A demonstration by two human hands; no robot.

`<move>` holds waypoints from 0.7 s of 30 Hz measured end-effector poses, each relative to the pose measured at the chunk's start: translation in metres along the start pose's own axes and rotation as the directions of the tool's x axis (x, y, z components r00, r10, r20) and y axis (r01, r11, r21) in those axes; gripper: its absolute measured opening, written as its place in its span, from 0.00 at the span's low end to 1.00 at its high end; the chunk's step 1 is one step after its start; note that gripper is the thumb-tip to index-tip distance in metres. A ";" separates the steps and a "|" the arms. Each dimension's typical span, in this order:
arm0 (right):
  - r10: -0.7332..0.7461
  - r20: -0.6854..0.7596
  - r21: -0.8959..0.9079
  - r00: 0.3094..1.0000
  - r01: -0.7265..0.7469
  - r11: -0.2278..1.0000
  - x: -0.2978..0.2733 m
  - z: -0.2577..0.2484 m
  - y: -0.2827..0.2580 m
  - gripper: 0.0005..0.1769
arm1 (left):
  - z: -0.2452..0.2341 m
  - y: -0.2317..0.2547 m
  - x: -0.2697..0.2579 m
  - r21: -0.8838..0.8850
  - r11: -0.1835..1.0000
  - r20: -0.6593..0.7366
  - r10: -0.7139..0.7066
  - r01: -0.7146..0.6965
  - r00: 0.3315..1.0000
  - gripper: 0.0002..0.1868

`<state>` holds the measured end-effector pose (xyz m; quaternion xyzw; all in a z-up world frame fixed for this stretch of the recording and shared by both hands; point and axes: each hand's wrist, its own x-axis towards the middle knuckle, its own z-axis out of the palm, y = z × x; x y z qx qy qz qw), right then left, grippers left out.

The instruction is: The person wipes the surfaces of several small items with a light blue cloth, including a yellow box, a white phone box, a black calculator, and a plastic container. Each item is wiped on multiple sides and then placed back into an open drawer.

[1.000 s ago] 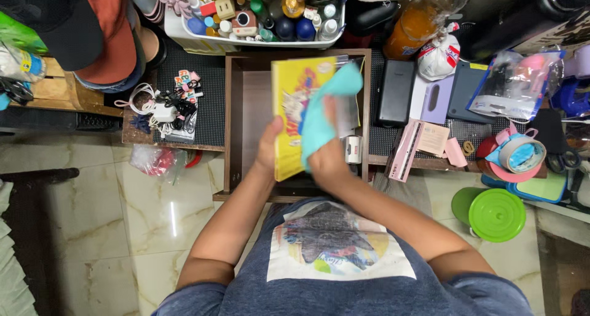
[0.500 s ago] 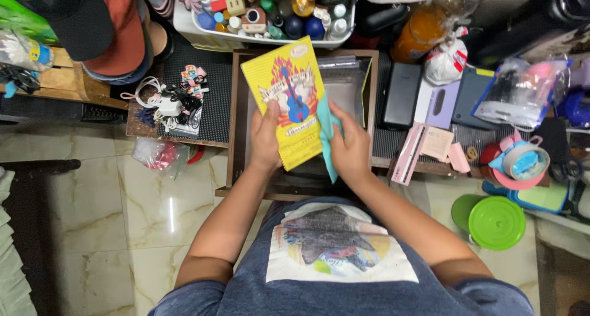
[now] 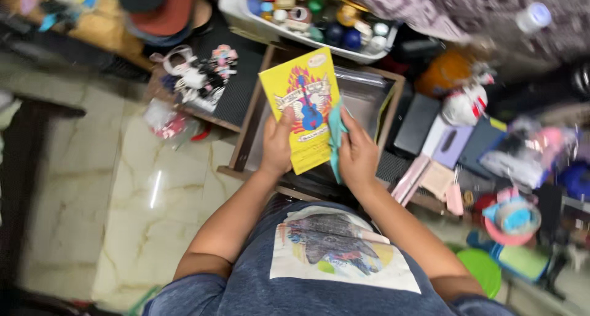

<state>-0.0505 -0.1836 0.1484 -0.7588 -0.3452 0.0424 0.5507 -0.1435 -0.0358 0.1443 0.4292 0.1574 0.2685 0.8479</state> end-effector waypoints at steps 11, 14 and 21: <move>-0.065 0.010 0.134 0.998 0.063 0.989 0.049 -0.025 0.007 0.22 | 0.014 -0.030 -0.023 0.029 0.999 0.085 -0.031 0.029 0.996 0.19; -0.082 0.015 0.072 0.997 0.080 0.994 0.030 -0.028 0.004 0.23 | 0.022 -0.026 -0.023 0.011 1.000 0.028 0.024 -0.025 0.999 0.20; 0.156 0.129 0.141 0.979 -0.174 0.975 -0.015 -0.043 0.014 0.21 | 0.025 -0.021 -0.026 -0.061 0.997 -0.008 0.043 -0.044 0.999 0.21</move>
